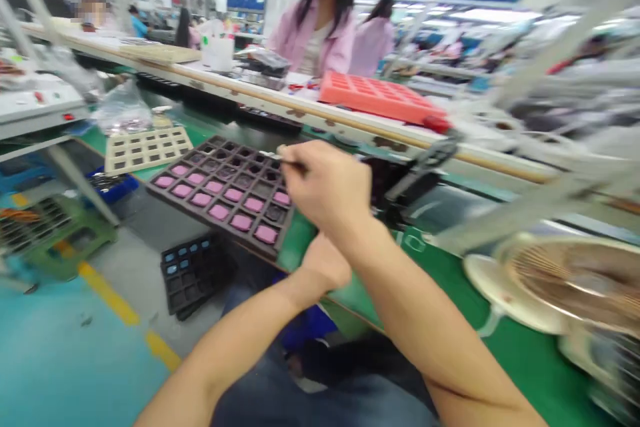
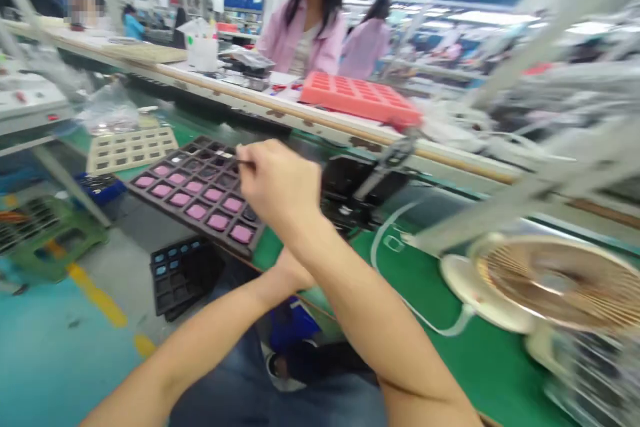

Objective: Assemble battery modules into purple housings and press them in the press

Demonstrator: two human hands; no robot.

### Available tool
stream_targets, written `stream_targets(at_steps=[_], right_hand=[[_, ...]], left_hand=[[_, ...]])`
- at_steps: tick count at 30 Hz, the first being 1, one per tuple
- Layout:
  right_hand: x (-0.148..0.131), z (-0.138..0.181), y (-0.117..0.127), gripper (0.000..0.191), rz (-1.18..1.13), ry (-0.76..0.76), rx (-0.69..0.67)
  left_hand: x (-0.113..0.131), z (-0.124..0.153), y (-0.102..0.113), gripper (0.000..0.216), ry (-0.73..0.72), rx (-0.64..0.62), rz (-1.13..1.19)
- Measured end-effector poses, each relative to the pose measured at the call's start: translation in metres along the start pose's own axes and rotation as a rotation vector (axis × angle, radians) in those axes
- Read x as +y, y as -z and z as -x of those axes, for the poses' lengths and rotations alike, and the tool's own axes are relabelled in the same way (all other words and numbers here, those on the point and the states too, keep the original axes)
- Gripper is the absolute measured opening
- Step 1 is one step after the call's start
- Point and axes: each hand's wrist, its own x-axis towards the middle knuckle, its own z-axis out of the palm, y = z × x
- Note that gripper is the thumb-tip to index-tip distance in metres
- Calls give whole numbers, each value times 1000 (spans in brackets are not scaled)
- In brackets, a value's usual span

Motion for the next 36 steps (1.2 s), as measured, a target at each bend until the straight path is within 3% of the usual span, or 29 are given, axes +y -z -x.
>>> stream_targets(at_steps=[3,5,8,11,13,14,16,18,20,23,26,28,31,33,36], right_hand=[[82,9,85,23,181,-87,458],[134,-2,117,40,239,-156,569],[196,-33,126,55,131,-256,357],[225,-60,109,46,-104,-357,42],[224,-65,98,32,-263,-396,-75],[219,-62,95,24,-315,-380,-63],[202,-43,95,15,-324,-270,121],[181,-9,97,22,-235,-105,386],[161,35,93,29,-146,9,529],[144,94,75,25,-92,38,513],[140,126,58,27,-106,34,427],[141,133,56,29,-134,-3,409],[144,145,63,22,-241,-188,509],[148,163,63,17,-478,-374,516],[155,198,48,35,-968,-607,325]], left_hand=[[4,0,-2,45,-1,50,78],[7,3,-3,41,7,84,107],[16,18,-2,38,97,132,105],[23,42,-1,39,156,138,78],[25,54,0,39,145,120,64],[25,59,0,39,135,111,60],[24,63,-1,39,125,100,55],[22,64,-1,40,122,98,55],[21,63,-3,42,120,98,57],[23,60,-6,43,122,89,53],[29,60,-5,44,126,71,33],[31,61,2,43,120,55,17],[19,63,29,39,134,37,-13],[-6,59,55,39,194,38,-58],[-72,44,97,38,365,60,-188]])
